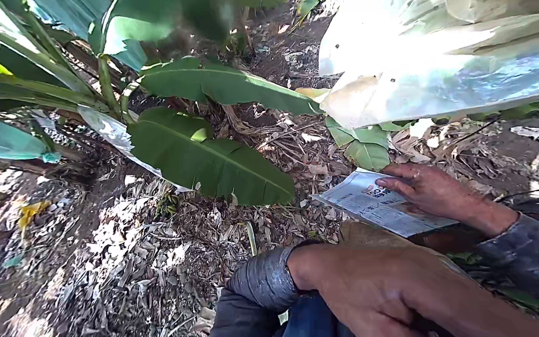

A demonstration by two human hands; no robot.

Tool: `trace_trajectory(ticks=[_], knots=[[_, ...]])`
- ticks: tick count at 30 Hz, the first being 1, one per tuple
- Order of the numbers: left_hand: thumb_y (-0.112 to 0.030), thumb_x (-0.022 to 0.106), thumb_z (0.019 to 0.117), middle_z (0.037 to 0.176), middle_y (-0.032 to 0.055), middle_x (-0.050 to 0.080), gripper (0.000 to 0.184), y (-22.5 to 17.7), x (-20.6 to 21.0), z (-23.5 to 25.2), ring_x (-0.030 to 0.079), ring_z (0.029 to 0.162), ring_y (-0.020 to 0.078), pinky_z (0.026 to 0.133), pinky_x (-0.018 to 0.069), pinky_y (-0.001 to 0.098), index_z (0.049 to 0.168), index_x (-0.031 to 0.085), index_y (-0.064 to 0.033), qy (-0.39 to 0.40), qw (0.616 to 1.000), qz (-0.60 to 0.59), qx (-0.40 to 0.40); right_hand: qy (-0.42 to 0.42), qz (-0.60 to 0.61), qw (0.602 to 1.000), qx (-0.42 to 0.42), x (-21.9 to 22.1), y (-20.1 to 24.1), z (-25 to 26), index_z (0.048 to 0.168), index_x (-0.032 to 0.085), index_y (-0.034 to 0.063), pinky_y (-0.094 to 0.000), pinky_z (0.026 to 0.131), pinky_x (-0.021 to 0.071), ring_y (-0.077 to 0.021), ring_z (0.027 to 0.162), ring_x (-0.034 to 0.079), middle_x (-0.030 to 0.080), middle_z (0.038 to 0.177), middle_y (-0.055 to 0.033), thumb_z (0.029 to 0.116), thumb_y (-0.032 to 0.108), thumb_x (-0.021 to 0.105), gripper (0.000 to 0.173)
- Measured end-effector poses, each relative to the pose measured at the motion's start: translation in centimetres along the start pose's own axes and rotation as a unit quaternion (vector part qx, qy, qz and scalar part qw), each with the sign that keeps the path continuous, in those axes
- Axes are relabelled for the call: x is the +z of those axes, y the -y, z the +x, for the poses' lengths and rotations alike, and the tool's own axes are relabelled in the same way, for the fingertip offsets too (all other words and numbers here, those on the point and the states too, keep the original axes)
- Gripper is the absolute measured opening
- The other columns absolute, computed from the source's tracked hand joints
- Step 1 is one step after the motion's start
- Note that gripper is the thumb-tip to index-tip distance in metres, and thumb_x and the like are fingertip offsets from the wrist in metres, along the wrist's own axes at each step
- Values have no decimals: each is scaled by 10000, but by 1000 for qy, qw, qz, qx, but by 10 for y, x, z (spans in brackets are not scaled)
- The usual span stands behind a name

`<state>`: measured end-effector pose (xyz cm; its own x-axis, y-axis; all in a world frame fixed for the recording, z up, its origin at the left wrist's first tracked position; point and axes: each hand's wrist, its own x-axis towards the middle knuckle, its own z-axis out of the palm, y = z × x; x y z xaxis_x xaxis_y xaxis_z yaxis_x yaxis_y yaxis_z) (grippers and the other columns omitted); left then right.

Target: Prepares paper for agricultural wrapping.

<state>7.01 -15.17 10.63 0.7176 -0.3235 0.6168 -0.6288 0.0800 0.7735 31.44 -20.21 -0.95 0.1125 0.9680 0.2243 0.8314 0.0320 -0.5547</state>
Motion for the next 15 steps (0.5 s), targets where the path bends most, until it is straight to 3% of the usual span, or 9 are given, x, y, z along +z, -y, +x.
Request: trace_trajectory(ticks=[1,2,4,5,6,7,8,11,15], knots=[[-228,655,990,853,136,719,316,1,-21,-6,691,805,139,754,566,295,899,709,70,-43,998,41,-2,-1,-3,1000,-10,-2,0,0,1142,740,78,-580,871,540,-324,958,707,732,1012,-153,1060,351,534,352],[-134,625,1007,841,124,716,257,5,-44,-18,684,776,115,734,577,282,895,702,84,-107,986,127,-31,-2,-4,1000,-21,-3,1,-1,1126,741,82,-555,851,547,-304,936,708,731,988,-139,1059,354,530,351],[-144,658,988,787,49,700,200,34,-87,-42,648,687,76,656,578,275,890,722,18,-227,895,364,-123,2,1,999,-34,-7,2,-2,1119,742,77,-538,843,556,-291,918,711,731,965,-132,1060,354,532,352],[-208,691,975,806,35,705,200,51,-104,-53,659,708,92,677,588,308,917,728,-20,-241,849,440,-168,5,3,999,-40,-8,2,-2,1115,741,80,-528,845,558,-282,920,710,731,967,-126,1059,359,532,353],[-261,699,975,899,40,726,228,65,-113,-63,691,809,118,766,606,350,1009,739,-39,-225,826,469,-216,10,5,999,-43,-9,2,-1,1115,737,86,-516,846,557,-271,924,707,728,972,-118,1060,364,532,349],[-283,674,993,1035,61,731,291,74,-115,-69,699,950,147,883,596,387,1144,732,-41,-192,824,463,-262,18,8,999,-41,-10,3,-1,1125,734,89,-506,860,556,-264,941,704,727,990,-115,1062,370,530,353],[-264,639,1015,1093,86,732,308,82,-113,-71,703,1005,164,932,584,403,1198,717,-28,-167,826,455,-289,24,13,999,-35,-12,4,-1,1141,735,90,-504,879,552,-264,965,703,729,1017,-120,1063,369,530,355],[-166,594,1027,952,80,747,222,98,-100,-72,712,896,152,859,586,380,1038,764,-23,-184,814,474,-280,21,20,999,-15,-12,4,-2,1163,732,108,-483,902,553,-244,991,705,734,1051,-105,1065,374,533,347],[-201,672,985,838,31,741,185,105,-95,-69,686,758,94,743,582,322,925,782,-64,-249,788,496,-266,-42,20,999,-20,-7,6,-3,1155,717,117,-483,912,563,-215,1008,703,731,1056,-64,1028,378,601,312]])
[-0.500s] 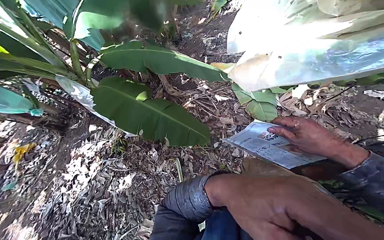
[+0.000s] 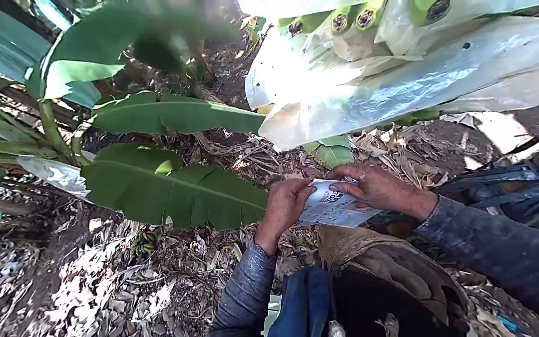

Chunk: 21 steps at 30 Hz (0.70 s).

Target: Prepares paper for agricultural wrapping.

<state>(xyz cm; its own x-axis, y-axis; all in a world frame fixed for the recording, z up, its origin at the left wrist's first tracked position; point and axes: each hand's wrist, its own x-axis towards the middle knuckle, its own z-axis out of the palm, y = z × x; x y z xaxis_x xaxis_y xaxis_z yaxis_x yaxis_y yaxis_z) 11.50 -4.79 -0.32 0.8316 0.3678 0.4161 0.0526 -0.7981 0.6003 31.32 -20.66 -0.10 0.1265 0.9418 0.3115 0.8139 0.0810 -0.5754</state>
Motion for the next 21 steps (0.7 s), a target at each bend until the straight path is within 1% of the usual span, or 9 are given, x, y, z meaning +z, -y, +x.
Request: trace_trajectory(ticks=[3,9,13,14,15,16,17,18,21], knots=[[-242,702,969,801,3,734,196,-2,1,-1,675,723,66,714,575,298,884,779,-83,-14,1000,2,-25,-40,-7,999,-21,4,2,0,1151,711,104,-439,916,574,-187,992,708,735,1046,-50,1003,366,641,308],[-274,744,937,720,-15,694,216,-9,4,-3,622,635,44,639,542,262,841,761,-81,-31,999,-5,-36,-74,28,996,-32,6,2,2,1075,705,104,-376,835,587,-128,872,702,726,932,-21,980,350,676,266],[-322,814,876,665,-16,652,286,-11,7,-3,587,588,49,598,513,250,781,716,-70,-30,998,-37,-48,-94,78,992,-21,4,7,0,1034,718,80,-344,846,595,-97,862,719,747,924,-15,929,291,750,237],[-328,815,875,678,-11,642,300,-11,7,-4,583,602,60,607,508,258,789,701,-64,-19,998,-47,-45,-95,85,992,-20,4,9,0,1029,719,78,-338,848,597,-93,858,720,749,923,-13,921,274,761,227],[-326,799,893,741,2,672,285,-11,5,-4,621,656,73,650,540,272,846,717,-56,0,998,-56,-31,-95,85,992,-19,4,11,0,1030,723,81,-329,845,600,-88,858,723,753,924,-8,919,267,765,220],[-315,770,924,858,21,724,267,-12,3,-3,684,757,87,731,596,289,950,750,-50,23,998,-63,-8,-93,81,992,-20,3,11,-1,1042,722,91,-318,842,602,-79,864,723,755,931,4,925,266,760,214],[-291,734,958,953,39,744,260,-12,2,-2,709,839,98,793,616,300,1032,760,-43,39,997,-65,14,-94,73,993,-27,4,12,-1,1062,718,104,-307,836,604,-67,869,723,758,937,19,933,270,750,213],[-263,703,981,960,45,748,236,-12,2,-2,705,851,99,806,604,302,1026,765,-40,38,997,-57,27,-97,66,992,-36,5,12,-1,1082,713,108,-305,837,601,-63,877,722,760,945,27,942,270,737,216],[-246,690,983,807,34,709,234,-12,3,-2,663,748,99,734,559,303,884,754,-44,6,999,-19,25,-113,57,990,-70,9,11,0,1147,682,84,-312,855,597,-81,906,718,755,988,10,974,248,694,239]])
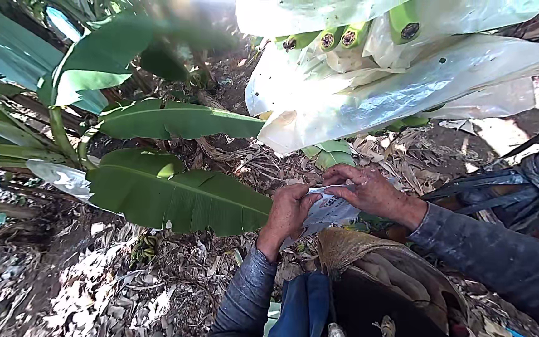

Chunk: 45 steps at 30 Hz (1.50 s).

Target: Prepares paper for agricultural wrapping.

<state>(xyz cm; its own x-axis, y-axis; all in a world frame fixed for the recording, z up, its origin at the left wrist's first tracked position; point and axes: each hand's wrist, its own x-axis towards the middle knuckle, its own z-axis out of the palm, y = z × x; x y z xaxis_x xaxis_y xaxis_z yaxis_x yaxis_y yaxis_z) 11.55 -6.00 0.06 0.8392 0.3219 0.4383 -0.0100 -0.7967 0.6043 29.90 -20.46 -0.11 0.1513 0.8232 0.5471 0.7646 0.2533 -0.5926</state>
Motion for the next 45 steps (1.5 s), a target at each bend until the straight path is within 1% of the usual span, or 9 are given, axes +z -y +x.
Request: trace_trajectory(ticks=[8,17,19,22,26,31,36,41,45], knots=[[-387,885,779,638,0,583,442,-6,2,0,543,591,75,585,460,270,662,606,-65,-84,993,19,-85,37,3,995,-90,2,-3,0,1119,732,94,-324,1039,522,-140,1173,652,712,1189,-59,1034,291,614,245],[-319,927,727,711,2,641,382,-6,-5,-5,577,641,69,635,496,262,806,679,-41,-2,993,-66,-99,87,24,994,-62,5,0,1,1044,728,74,-332,1084,478,-150,1235,608,677,1276,-64,1040,293,589,259],[-279,908,770,770,15,679,368,-5,-14,-5,614,660,74,649,542,261,937,709,-19,58,982,-150,-103,86,15,995,-49,4,-2,1,1049,719,73,-336,1082,480,-156,1244,605,668,1294,-64,1051,278,565,257],[-278,680,990,710,-8,625,276,3,-18,-5,562,617,61,605,493,256,878,702,-27,71,976,-190,-82,81,-12,996,-43,4,-4,1,1062,729,83,-345,1076,480,-171,1254,596,661,1307,-67,1055,286,556,267],[-151,595,1030,831,95,737,229,30,-25,-1,706,711,149,697,619,342,962,737,16,0,919,-317,-233,67,-12,996,-65,3,-6,1,1027,735,108,-365,1064,480,-176,1267,572,635,1337,-60,1041,321,578,265],[-270,591,1048,806,122,693,299,130,-76,-13,668,708,209,701,574,438,959,701,-7,-167,909,-60,-378,30,72,995,-58,-13,-10,3,1042,716,74,-336,1046,513,-136,1207,610,667,1246,-55,1038,291,569,262],[-323,563,1045,1004,234,712,368,192,-122,-53,685,1000,386,926,511,615,1035,721,9,-111,853,176,-479,2,161,987,-9,-24,-5,8,1112,698,80,-302,908,590,-92,1001,688,718,1087,-9,1047,285,563,254],[-272,659,991,1274,273,629,404,146,-107,-54,596,1208,442,1037,470,618,1268,657,24,-91,902,236,-350,35,109,993,-9,7,-2,11,1099,702,60,-296,961,556,-71,1017,673,717,1068,-31,1052,243,562,235],[-446,547,1035,1045,84,749,488,36,-61,-39,724,930,167,848,616,392,1197,708,-14,27,982,-126,-136,67,60,996,3,25,-2,23,1087,710,84,-329,929,562,-91,985,677,715,1031,-30,1057,267,560,238]])
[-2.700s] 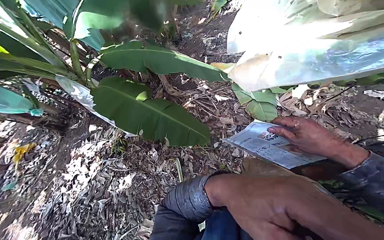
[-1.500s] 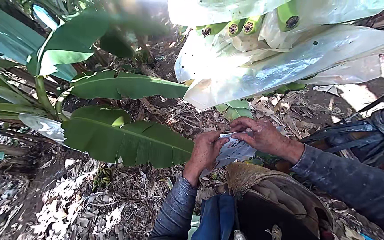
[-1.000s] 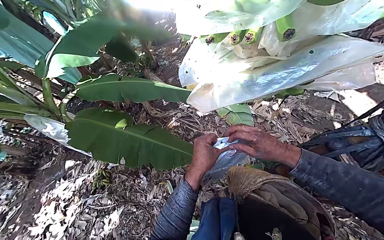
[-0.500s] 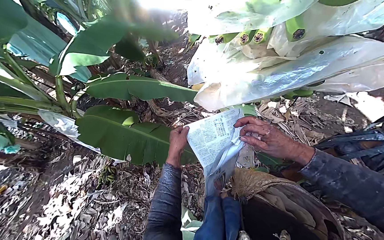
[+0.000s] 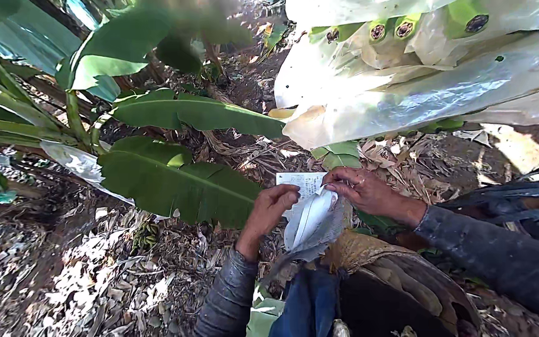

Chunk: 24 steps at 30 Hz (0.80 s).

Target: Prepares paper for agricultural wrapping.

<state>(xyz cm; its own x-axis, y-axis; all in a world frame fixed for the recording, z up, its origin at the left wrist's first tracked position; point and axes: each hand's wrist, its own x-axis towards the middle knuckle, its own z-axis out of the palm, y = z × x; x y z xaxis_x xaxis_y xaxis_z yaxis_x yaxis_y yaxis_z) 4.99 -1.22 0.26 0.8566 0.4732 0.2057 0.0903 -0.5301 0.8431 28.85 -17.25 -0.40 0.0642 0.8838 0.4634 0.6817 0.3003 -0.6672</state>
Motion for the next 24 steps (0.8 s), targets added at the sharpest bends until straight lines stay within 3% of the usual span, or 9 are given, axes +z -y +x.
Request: trace_trajectory(ticks=[3,6,8,10,12,14,17,20,24], knots=[[-300,593,1040,819,35,714,314,-14,36,4,673,735,99,726,579,333,997,734,-23,33,998,-29,38,-2,-20,1000,10,7,-2,10,1076,698,90,-340,882,570,-108,941,676,699,997,-29,1050,249,566,207],[-242,623,1024,771,39,714,253,-1,39,20,676,695,108,697,588,343,942,751,-41,-66,996,-55,-23,-83,-110,990,-5,15,0,8,1203,657,58,-435,1050,509,-240,1213,614,651,1254,-117,1048,290,564,294],[-267,675,1000,776,65,726,236,6,30,32,688,674,141,667,599,365,972,753,-46,-146,980,-100,-91,-127,-135,983,-10,29,11,5,1199,615,26,-470,1068,490,-320,1276,560,590,1311,-180,1032,377,577,391],[-325,725,965,767,86,706,269,11,23,40,666,634,162,605,583,360,969,721,-56,-211,956,-157,-129,-102,-99,988,55,51,28,-1,1209,591,14,-443,1030,509,-295,1230,582,590,1283,-180,980,496,622,535],[-417,751,928,736,67,662,328,13,26,41,626,590,147,548,559,338,918,665,-101,-245,940,-191,-138,-36,-33,983,180,69,42,2,1325,497,8,-418,953,543,-266,1144,618,566,1301,-181,906,594,688,745],[-475,764,900,720,55,637,383,13,36,44,606,583,144,535,540,341,863,625,-121,-268,927,-217,-147,13,40,959,281,81,43,13,1419,421,10,-461,980,534,-304,1169,621,534,1381,-204,841,583,777,888],[-512,755,894,810,77,688,421,19,46,53,655,676,170,622,573,369,953,684,-101,-294,906,-254,-166,27,132,941,310,96,26,26,1380,456,12,-417,951,576,-262,1123,666,576,1338,-187,835,444,839,794],[-527,703,930,945,96,729,488,28,49,54,702,794,180,724,606,383,1147,705,-90,-305,888,-292,-184,51,192,940,279,107,15,28,1224,579,-11,-356,889,588,-186,968,699,667,1128,-146,905,305,785,493],[-663,538,969,955,66,724,587,40,51,52,692,835,161,758,598,395,1109,723,-124,-322,891,-260,-185,17,299,897,326,119,9,25,1042,658,-13,-320,784,630,-158,805,728,713,929,-104,937,154,753,219]])
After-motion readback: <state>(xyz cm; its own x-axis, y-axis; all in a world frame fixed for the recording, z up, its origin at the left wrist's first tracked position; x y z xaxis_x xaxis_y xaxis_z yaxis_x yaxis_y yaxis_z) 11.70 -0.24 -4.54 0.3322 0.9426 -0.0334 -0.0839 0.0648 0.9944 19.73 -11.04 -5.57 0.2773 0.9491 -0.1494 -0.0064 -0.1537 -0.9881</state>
